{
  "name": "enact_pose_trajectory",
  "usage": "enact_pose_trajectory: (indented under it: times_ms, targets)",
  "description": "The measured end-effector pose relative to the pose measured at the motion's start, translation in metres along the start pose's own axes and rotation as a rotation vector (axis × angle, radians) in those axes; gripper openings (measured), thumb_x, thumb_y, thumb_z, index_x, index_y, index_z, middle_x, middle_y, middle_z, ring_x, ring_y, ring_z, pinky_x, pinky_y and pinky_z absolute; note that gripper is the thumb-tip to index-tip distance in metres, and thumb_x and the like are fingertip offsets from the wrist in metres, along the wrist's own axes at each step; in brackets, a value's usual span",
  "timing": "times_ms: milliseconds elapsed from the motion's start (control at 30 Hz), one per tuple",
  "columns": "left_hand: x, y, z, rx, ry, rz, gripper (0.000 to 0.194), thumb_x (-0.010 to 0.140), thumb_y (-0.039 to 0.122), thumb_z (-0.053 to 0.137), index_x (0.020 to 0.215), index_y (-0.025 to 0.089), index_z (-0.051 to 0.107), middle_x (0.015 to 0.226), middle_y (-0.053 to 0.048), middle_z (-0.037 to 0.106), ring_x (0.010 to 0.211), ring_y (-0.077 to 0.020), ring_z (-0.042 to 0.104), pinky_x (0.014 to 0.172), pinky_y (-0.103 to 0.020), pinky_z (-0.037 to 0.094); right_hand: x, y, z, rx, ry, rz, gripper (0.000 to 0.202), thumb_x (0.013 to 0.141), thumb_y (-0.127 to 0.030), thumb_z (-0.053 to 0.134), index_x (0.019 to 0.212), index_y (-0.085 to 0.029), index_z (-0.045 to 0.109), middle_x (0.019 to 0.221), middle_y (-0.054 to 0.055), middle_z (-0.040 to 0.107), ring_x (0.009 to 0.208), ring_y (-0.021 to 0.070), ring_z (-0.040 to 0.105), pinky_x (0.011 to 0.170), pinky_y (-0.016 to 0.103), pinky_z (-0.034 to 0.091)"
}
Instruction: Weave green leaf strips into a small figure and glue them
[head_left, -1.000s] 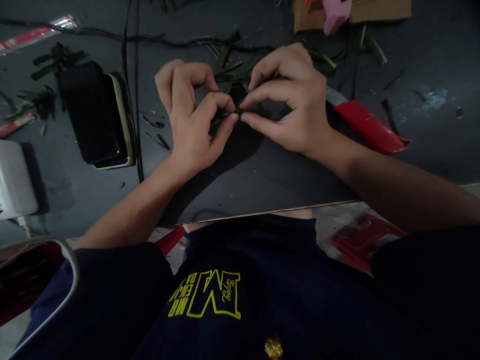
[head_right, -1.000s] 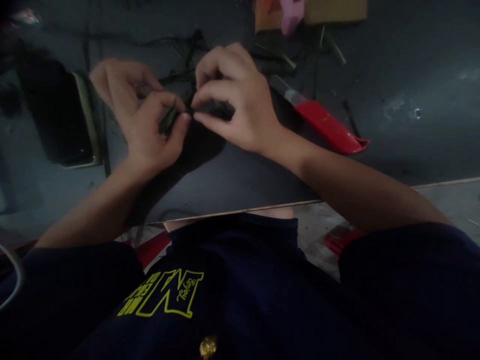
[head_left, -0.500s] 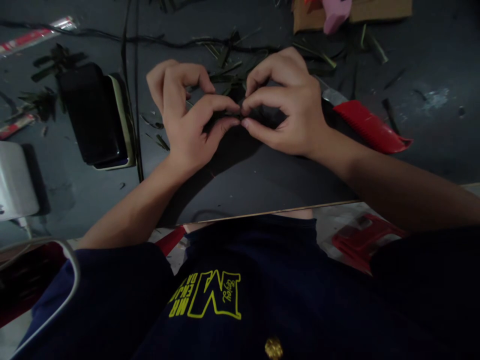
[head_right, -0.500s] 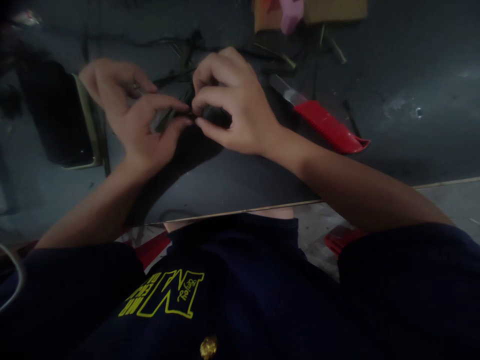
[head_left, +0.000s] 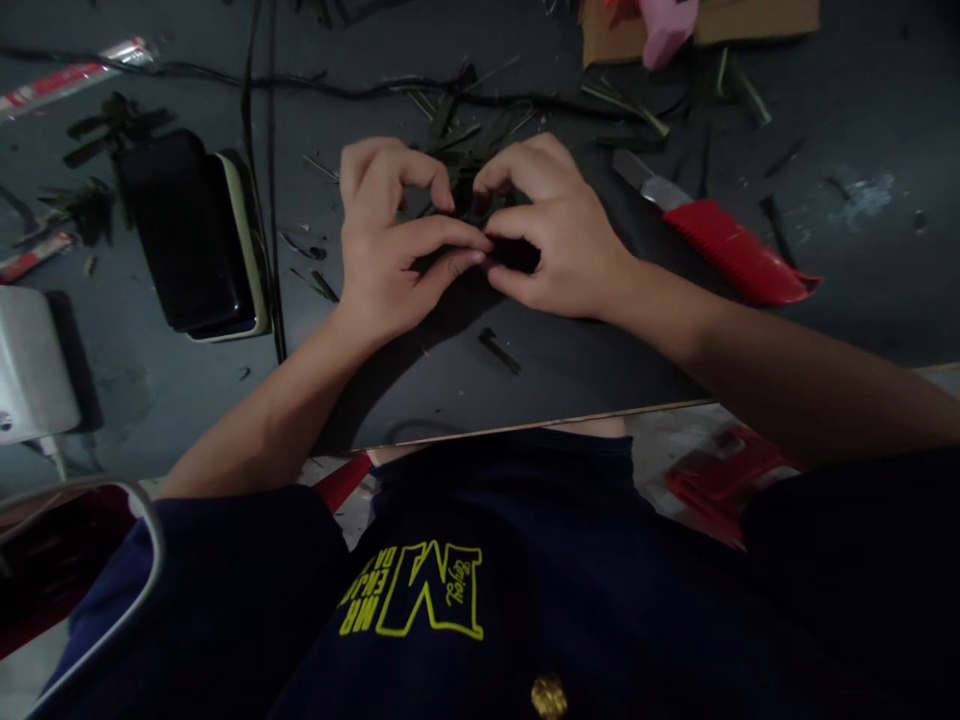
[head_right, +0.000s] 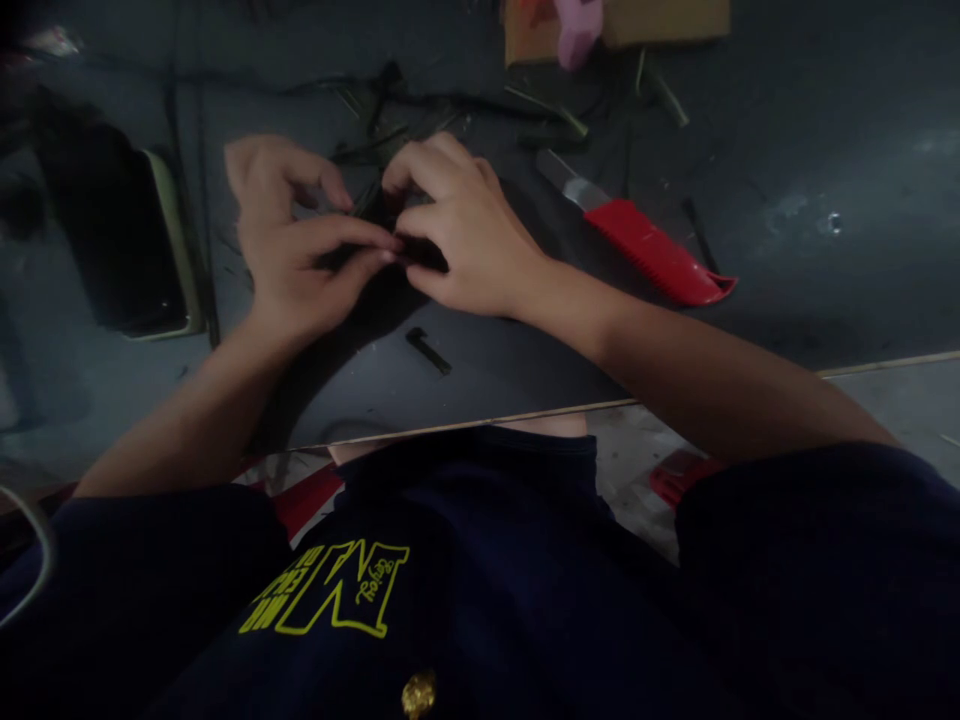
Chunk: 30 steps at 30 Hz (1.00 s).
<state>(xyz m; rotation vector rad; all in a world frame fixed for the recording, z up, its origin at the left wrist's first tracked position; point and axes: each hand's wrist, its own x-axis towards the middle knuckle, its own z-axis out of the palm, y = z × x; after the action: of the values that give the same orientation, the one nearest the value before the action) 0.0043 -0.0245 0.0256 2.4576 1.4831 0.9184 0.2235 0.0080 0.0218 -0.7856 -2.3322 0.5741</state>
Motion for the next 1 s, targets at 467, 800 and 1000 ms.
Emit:
enact_pose_trajectory:
  times_ms: [467, 800, 1000]
  targets:
    - [0.005, -0.030, 0.012, 0.128, 0.501, 0.385, 0.032, 0.105, 0.045, 0.045, 0.110, 0.025, 0.070, 0.103, -0.008, 0.055, 0.104, -0.0216, 0.051, 0.093, -0.041, 0.039, -0.004, -0.002, -0.009, 0.148, -0.416, -0.343, 0.023, 0.098, -0.038, 0.063, 0.109, -0.026, 0.079, 0.126, 0.007, 0.065, 0.122, 0.0258, 0.055, 0.107, 0.048, 0.044]
    - [-0.002, -0.013, 0.007, 0.038, 0.464, 0.268, 0.048, 0.100, 0.063, 0.045, 0.108, 0.026, 0.075, 0.109, -0.008, 0.059, 0.106, -0.0237, 0.054, 0.092, -0.044, 0.039, -0.002, -0.003, -0.010, 0.188, -0.255, -0.275, 0.020, 0.098, -0.040, 0.065, 0.097, -0.027, 0.079, 0.113, 0.003, 0.070, 0.112, 0.0211, 0.060, 0.104, 0.042, 0.044]
    - [-0.007, 0.000, 0.002, -0.070, 0.392, 0.252, 0.038, 0.098, 0.050, 0.055, 0.073, 0.027, 0.073, 0.085, -0.007, 0.066, 0.097, -0.0242, 0.058, 0.088, -0.045, 0.047, 0.001, -0.002, -0.017, 0.228, -0.048, -0.192, 0.025, 0.097, -0.047, 0.065, 0.093, -0.027, 0.080, 0.104, 0.004, 0.072, 0.102, 0.0206, 0.063, 0.101, 0.041, 0.049]
